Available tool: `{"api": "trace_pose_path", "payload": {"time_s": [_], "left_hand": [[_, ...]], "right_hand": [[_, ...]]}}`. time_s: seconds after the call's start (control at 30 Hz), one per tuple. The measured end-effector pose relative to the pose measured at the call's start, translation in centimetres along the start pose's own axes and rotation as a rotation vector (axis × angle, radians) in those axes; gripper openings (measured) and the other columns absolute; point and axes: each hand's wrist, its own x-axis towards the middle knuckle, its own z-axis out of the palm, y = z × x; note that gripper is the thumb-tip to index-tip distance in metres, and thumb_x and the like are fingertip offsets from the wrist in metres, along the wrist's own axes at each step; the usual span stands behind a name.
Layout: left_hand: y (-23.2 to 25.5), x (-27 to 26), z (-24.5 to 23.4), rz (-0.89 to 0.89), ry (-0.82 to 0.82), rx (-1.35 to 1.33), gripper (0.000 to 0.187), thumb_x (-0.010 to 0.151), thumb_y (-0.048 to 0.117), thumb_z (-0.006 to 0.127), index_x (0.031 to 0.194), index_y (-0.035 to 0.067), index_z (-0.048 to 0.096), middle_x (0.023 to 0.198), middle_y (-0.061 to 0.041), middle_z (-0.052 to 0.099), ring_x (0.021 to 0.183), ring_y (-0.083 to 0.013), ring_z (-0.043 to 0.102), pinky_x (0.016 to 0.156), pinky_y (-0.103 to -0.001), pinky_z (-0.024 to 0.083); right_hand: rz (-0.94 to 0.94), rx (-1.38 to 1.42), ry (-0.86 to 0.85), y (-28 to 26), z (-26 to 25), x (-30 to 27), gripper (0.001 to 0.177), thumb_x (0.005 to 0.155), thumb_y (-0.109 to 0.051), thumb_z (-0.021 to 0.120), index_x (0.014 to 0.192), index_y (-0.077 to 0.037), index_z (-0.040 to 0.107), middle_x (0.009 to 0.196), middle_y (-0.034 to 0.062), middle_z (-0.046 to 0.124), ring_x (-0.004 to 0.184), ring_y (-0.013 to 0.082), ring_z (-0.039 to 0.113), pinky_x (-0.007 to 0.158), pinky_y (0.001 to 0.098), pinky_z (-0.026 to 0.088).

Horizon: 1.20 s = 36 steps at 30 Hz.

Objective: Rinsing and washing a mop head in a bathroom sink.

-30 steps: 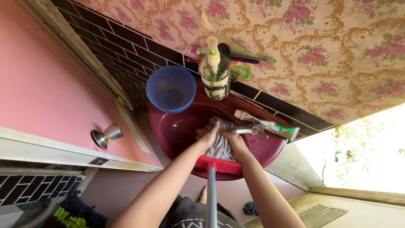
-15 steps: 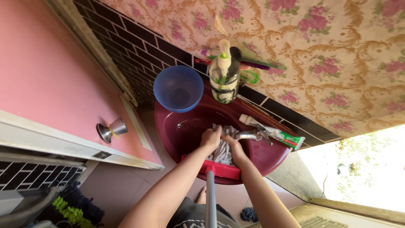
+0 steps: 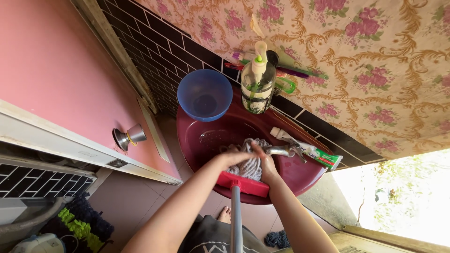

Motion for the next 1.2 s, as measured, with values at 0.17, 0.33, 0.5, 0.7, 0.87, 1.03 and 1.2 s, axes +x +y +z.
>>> {"api": "trace_pose_path", "payload": {"time_s": [0.17,0.33,0.5,0.7,0.87,1.03,1.2], "left_hand": [[3.1,-4.6,0.8,0.106,-0.175,-0.072,0.117,0.043,0.053,0.094,0.137,-0.005,0.057,0.135,-0.019,0.067,0.120,-0.0240,0.065,0.100,-0.035,0.052],[1.7,-3.0,2.1,0.135,-0.028,-0.022,0.079,0.048,0.036,0.089,0.114,-0.005,0.079,0.116,-0.015,0.077,0.104,-0.0203,0.071,0.091,-0.030,0.055],[2.3,-3.5,3.4,0.118,0.154,0.146,0.065,0.056,0.031,0.083,0.112,0.000,0.076,0.107,-0.013,0.073,0.097,-0.0219,0.069,0.085,-0.031,0.056],[3.9,-5.0,4.2,-0.037,0.246,0.317,0.070,0.061,0.036,0.083,0.121,0.002,0.070,0.117,-0.018,0.072,0.104,-0.0261,0.073,0.090,-0.035,0.058],[7.2,-9.8,4.0,-0.123,0.260,0.384,0.062,0.067,0.034,0.076,0.119,0.003,0.069,0.121,-0.019,0.071,0.110,-0.0302,0.072,0.093,-0.039,0.059],[6.7,-9.7,4.5,-0.076,0.304,0.446,0.060,0.068,0.033,0.078,0.118,0.002,0.069,0.121,-0.020,0.069,0.111,-0.0312,0.070,0.094,-0.038,0.057],[6.8,-10.1,3.8,-0.064,0.357,0.692,0.119,0.065,0.050,0.089,0.156,0.006,0.026,0.159,-0.021,0.030,0.146,-0.0412,0.031,0.114,-0.065,0.029]], "right_hand": [[-0.011,-0.130,0.051,-2.1,2.0,-2.3,0.060,0.094,-0.050,0.062,0.129,-0.002,0.066,0.122,0.0088,0.073,0.109,0.0197,0.068,0.096,0.0351,0.053],[0.076,-0.103,-0.149,-1.4,1.7,-1.9,0.064,0.091,-0.048,0.069,0.124,0.006,0.068,0.116,0.0146,0.074,0.102,0.0227,0.071,0.090,0.0340,0.056],[0.004,-0.243,-0.054,-1.0,1.5,-1.4,0.033,0.083,-0.014,0.080,0.108,0.007,0.072,0.100,0.0172,0.074,0.088,0.0275,0.069,0.076,0.0376,0.056],[-0.126,-0.436,0.139,-2.6,3.3,-3.7,0.033,0.079,-0.020,0.081,0.103,0.002,0.075,0.098,0.0125,0.076,0.085,0.0220,0.070,0.077,0.0356,0.055],[-0.180,-0.375,0.160,-2.5,3.7,-3.4,0.029,0.083,-0.022,0.080,0.103,-0.003,0.071,0.097,0.0077,0.073,0.084,0.0187,0.066,0.077,0.0355,0.052],[-0.235,-0.279,0.125,-1.4,2.1,-2.2,0.023,0.084,-0.020,0.075,0.101,-0.005,0.071,0.095,0.0051,0.070,0.085,0.0168,0.064,0.077,0.0326,0.051],[-0.159,-0.175,0.124,-2.0,3.4,-3.0,0.030,0.087,-0.018,0.077,0.107,0.000,0.065,0.097,0.0097,0.069,0.088,0.0223,0.064,0.078,0.0363,0.051]]}}
